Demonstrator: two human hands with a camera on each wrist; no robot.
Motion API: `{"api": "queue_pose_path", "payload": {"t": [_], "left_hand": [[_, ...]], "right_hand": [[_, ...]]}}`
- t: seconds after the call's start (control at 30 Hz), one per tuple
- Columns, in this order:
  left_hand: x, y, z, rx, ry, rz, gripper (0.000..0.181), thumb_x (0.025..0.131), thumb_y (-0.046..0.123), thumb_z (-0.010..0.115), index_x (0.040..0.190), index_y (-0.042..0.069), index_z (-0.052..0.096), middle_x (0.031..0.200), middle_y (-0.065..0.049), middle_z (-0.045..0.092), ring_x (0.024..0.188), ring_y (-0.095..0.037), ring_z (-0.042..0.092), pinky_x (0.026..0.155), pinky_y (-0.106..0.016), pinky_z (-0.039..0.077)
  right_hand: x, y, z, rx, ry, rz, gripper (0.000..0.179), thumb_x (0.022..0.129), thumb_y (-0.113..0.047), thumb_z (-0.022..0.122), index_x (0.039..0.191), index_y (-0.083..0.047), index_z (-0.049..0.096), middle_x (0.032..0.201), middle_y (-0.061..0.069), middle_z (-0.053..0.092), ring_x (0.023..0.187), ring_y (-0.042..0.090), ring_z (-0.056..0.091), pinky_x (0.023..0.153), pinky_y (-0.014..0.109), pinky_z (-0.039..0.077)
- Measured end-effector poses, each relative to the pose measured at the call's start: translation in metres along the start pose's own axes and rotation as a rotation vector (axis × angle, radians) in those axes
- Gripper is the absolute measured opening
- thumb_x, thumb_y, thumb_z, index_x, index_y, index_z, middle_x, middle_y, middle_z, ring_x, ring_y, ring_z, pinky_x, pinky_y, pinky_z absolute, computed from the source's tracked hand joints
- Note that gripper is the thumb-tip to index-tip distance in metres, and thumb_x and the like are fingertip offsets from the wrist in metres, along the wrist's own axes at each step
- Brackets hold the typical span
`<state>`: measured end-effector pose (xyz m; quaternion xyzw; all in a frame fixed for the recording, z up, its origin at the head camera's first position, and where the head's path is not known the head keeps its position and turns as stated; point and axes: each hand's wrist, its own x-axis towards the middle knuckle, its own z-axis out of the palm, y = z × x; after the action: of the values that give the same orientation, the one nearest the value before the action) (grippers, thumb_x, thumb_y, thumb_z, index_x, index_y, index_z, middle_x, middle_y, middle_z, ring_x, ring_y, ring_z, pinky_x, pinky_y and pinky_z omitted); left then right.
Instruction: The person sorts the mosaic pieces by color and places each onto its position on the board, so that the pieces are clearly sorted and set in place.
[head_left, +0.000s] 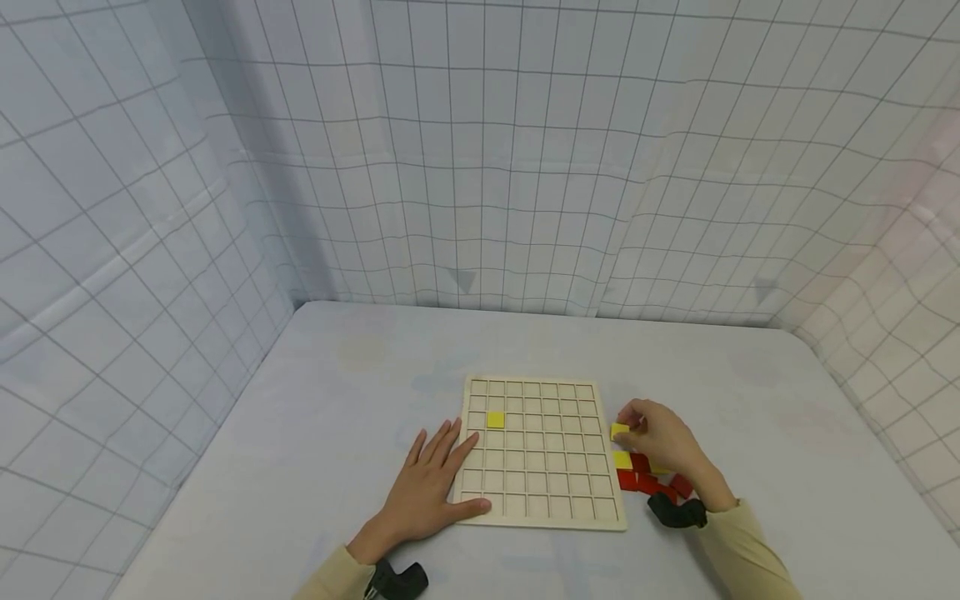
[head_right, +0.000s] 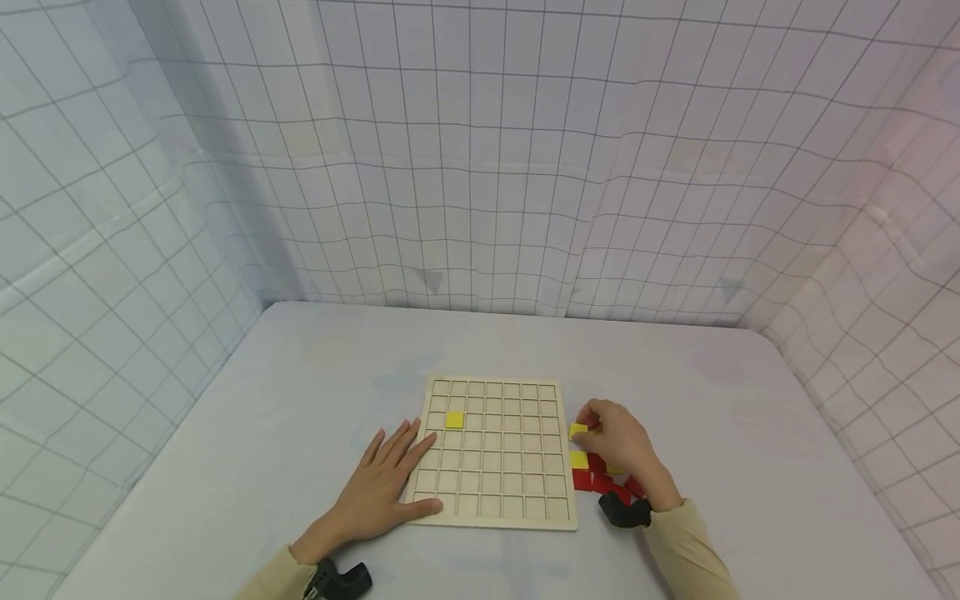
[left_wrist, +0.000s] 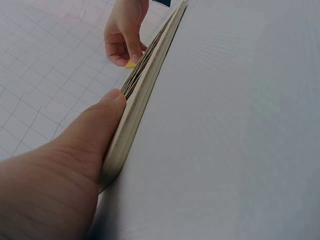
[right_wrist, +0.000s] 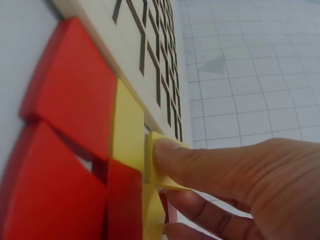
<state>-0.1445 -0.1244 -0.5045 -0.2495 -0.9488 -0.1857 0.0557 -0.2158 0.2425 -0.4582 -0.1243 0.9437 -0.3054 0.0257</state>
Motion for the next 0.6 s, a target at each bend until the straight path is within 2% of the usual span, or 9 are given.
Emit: {"api": "queue_pose_path", "payload": {"t": [0.33,0.6], "left_hand": [[-0.0010,-0.0011,0.0024,-0.002,0.036,0.019,0.090,0.084,0.072,0.048,0.150,0.014,0.031,0.155,-0.013,0.020,0.142,-0.028,0.012,0.111,-0.052,0.004],[-0.0010,-0.0007,0.0010,-0.007,0.022,0.013,0.090,0.084,0.071,0.049,0.151,0.014,0.029,0.155,-0.013,0.019,0.143,-0.027,0.011,0.112,-0.051,0.002]], "right_hand": [[-0.0001,0.0053,0.0002,0.004,-0.013,-0.025,0.012,0.084,-0.013,0.073,0.091,-0.012,0.063,0.080,-0.003,0.058,0.072,0.016,0.052,0.065,0.032,0.045],[-0.0004,0.0053,0.0001,0.018,-0.012,-0.048,0.010,0.086,-0.011,0.071,0.093,-0.010,0.064,0.081,-0.003,0.058,0.074,0.016,0.052,0.068,0.033,0.047]]}}
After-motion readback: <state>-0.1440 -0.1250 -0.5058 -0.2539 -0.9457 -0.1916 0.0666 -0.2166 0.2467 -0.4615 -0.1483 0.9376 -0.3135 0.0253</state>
